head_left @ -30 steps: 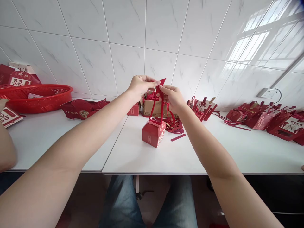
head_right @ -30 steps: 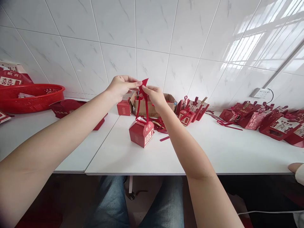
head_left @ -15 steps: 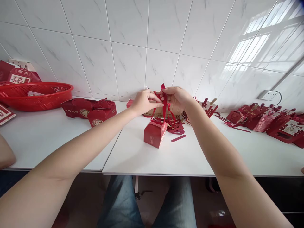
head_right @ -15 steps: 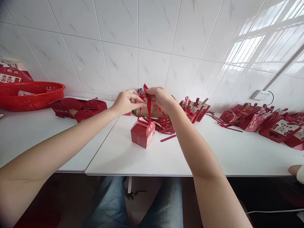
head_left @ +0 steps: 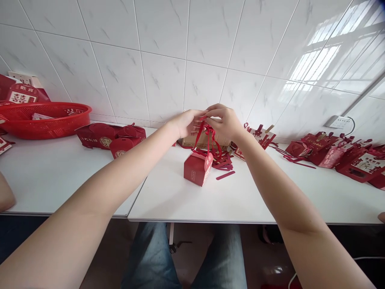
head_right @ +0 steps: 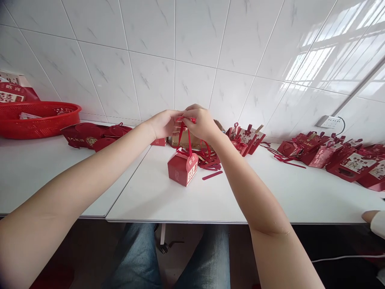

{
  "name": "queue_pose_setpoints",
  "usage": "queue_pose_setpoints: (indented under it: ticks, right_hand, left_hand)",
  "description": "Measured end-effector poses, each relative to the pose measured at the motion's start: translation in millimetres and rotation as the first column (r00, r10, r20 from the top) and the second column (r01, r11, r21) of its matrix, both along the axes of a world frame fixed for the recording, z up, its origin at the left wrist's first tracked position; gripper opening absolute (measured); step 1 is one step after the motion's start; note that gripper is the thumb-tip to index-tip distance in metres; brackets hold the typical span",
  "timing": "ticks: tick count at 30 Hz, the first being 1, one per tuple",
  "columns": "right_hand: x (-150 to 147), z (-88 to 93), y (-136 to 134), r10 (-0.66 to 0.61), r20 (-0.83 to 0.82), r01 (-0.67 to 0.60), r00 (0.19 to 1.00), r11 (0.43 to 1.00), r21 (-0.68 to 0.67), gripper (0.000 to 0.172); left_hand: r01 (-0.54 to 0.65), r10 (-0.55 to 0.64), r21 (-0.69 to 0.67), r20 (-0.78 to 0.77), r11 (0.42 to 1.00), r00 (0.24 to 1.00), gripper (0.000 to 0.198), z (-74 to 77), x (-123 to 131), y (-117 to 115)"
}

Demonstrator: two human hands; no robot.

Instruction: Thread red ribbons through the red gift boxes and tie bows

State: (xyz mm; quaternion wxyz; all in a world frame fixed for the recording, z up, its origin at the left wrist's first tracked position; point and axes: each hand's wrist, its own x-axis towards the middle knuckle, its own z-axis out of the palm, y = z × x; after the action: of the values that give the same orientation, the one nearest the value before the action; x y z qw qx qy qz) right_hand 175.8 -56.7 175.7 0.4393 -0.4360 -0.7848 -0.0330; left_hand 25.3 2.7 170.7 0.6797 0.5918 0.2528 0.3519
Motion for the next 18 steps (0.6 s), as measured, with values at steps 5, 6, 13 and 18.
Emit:
queue_pose_setpoints:
  ticks: [5,6,13,18]
  right_hand:
    - [4,-8.7,1,-0.010,-0.034,0.009,0.999,1.000,-0.019,0.024]
    - [4,-10.0,1,-0.016,-0.053,0.014,0.998,0.999,-0.031,0.023]
    - [14,-28.0,-11,-0.101,-0.221,0.081,0.970,0.992,-0.098,0.018]
    - [40,-68.0,-43,-0.115,-0.283,0.038,0.952,0.963,-0.265,0.019]
  left_hand:
    - [-0.007,0.007,-0.021,0.030,1.000,1.000,0.013,-2.2,5,2]
    - [-0.018,0.018,-0.016,0.037,1.000,0.999,0.013,-3.3,7,3]
    - [-0.211,0.212,0.024,-0.048,0.977,0.976,0.018,-13.9,3,18]
    - [-0.420,0.421,0.041,-0.151,0.907,0.894,0.019,-38.4,-26,46]
